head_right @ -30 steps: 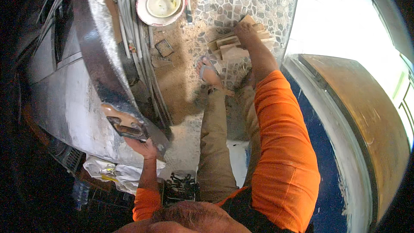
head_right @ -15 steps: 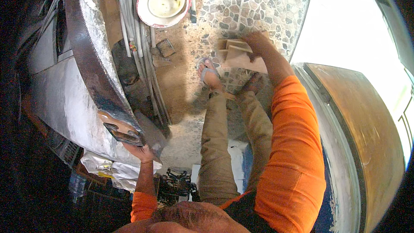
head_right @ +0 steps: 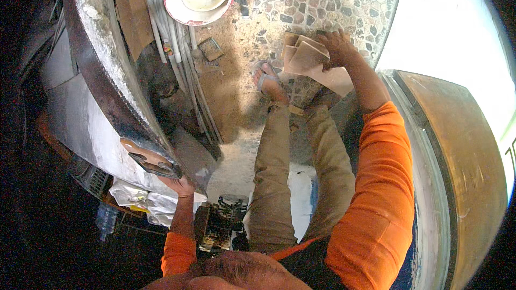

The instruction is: The person uses a hand saw to cut a small wooden plank placed on the floor. After sawing, the person picks up the cut piece and walks to a nearby area to place it among other materials.

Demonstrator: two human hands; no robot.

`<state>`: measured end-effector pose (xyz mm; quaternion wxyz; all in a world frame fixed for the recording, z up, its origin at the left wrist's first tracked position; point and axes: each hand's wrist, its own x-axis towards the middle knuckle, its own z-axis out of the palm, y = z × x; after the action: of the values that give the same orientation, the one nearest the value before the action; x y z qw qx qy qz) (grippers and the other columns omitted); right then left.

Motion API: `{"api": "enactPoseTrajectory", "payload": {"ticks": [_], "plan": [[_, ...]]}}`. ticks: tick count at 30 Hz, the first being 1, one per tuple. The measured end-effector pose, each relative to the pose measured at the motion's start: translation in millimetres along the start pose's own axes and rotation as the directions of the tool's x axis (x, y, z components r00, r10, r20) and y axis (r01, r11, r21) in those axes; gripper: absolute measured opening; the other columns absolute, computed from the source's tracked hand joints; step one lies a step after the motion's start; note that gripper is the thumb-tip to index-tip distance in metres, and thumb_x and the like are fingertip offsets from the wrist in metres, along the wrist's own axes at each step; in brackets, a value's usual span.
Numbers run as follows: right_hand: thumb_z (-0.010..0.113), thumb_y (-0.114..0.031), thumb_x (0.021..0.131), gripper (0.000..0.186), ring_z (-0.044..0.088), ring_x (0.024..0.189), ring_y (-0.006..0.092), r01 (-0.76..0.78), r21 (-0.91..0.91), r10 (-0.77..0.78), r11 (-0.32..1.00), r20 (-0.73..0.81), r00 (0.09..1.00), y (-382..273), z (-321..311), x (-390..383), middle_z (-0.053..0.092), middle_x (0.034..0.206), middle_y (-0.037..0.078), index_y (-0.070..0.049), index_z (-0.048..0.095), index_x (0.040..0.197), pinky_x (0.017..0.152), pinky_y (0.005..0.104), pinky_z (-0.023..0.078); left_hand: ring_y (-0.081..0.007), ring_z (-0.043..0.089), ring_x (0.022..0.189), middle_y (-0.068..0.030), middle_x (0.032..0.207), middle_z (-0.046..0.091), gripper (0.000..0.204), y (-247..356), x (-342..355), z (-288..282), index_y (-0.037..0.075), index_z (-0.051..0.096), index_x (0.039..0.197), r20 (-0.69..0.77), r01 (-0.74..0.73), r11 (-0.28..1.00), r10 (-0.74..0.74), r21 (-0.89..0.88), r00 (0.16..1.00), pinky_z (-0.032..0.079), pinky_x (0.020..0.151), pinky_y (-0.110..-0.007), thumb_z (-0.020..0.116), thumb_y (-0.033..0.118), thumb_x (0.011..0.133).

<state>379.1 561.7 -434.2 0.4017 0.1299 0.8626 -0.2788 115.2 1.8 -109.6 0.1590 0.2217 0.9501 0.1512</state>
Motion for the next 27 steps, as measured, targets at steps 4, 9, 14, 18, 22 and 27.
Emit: {"api": "enactPoseTrajectory", "payload": {"ticks": [4, 9, 14, 18, 22, 27], "plan": [[0.097, -0.054, 0.053, 0.126, 0.034, 0.146, 0.0456, -0.064, 0.098, 0.074, 0.993, -0.097, 0.993, -3, 34, -12, 0.036, 0.159, 0.021, -0.015, 0.036, 0.156, 0.121, 0.0617, 0.027, -0.0398, 0.024, 0.150, -0.0282, 0.164, 0.016, 0.128, -5, -1, 6, -0.009, 0.004, 0.159, -0.033, -0.008, 1.000, 0.008, -0.019, 0.999, 0.020, 0.121, -0.053, 0.049, 0.085, 0.085], [0.097, -0.054, 0.053, 0.126, 0.035, 0.145, 0.0454, -0.044, 0.149, 0.067, 0.988, -0.153, 0.986, -10, 36, -25, 0.040, 0.156, 0.021, -0.019, 0.036, 0.157, 0.119, 0.0607, 0.030, -0.0366, 0.031, 0.144, -0.0263, 0.159, 0.023, 0.127, 22, 10, 6, -0.009, 0.009, 0.157, -0.057, -0.030, 0.999, 0.029, -0.020, 0.998, 0.025, 0.119, -0.051, 0.047, 0.088, 0.085], [0.097, -0.055, 0.051, 0.128, 0.043, 0.139, 0.0456, -0.124, 0.060, 0.117, 0.991, 0.101, 0.988, -18, 24, -21, 0.045, 0.149, 0.025, -0.017, 0.035, 0.156, 0.119, 0.0558, 0.030, -0.0368, 0.030, 0.145, -0.0268, 0.160, 0.022, 0.128, 10, 5, 2, -0.009, 0.008, 0.158, -0.030, -0.011, 1.000, 0.012, 0.019, 0.999, 0.025, 0.120, -0.051, 0.048, 0.088, 0.084], [0.097, -0.053, 0.052, 0.124, 0.046, 0.136, 0.0450, -0.084, 0.148, 0.073, 0.985, 0.077, 0.994, -32, 25, -22, 0.048, 0.144, 0.024, -0.010, 0.037, 0.152, 0.119, 0.0550, 0.031, -0.0380, 0.028, 0.148, -0.0274, 0.162, 0.021, 0.128, 1, -3, 1, -0.008, 0.007, 0.158, -0.021, -0.015, 1.000, 0.015, 0.018, 1.000, 0.024, 0.120, -0.052, 0.049, 0.088, 0.084], [0.098, -0.045, 0.051, 0.116, 0.050, 0.129, 0.0414, 0.011, 0.195, 0.014, 0.981, -0.127, 0.992, -32, 72, -31, 0.055, 0.131, 0.019, -0.006, 0.043, 0.145, 0.112, 0.0535, 0.036, -0.0396, 0.026, 0.150, -0.0277, 0.163, 0.019, 0.126, 1, -4, 4, -0.008, 0.009, 0.159, -0.038, 0.017, 0.999, -0.019, -0.051, 0.999, 0.022, 0.121, -0.053, 0.049, 0.086, 0.085], [0.097, -0.047, 0.055, 0.115, 0.049, 0.131, 0.0440, 0.025, 0.259, -0.023, 0.965, -0.012, 1.000, -63, 38, -39, 0.052, 0.138, 0.024, -0.005, 0.040, 0.147, 0.114, 0.0553, 0.034, -0.0423, 0.023, 0.151, -0.0308, 0.162, 0.018, 0.126, 12, 4, 1, -0.010, 0.009, 0.158, -0.038, -0.044, 0.998, 0.046, 0.043, 0.998, 0.020, 0.121, -0.054, 0.050, 0.085, 0.086]]}}
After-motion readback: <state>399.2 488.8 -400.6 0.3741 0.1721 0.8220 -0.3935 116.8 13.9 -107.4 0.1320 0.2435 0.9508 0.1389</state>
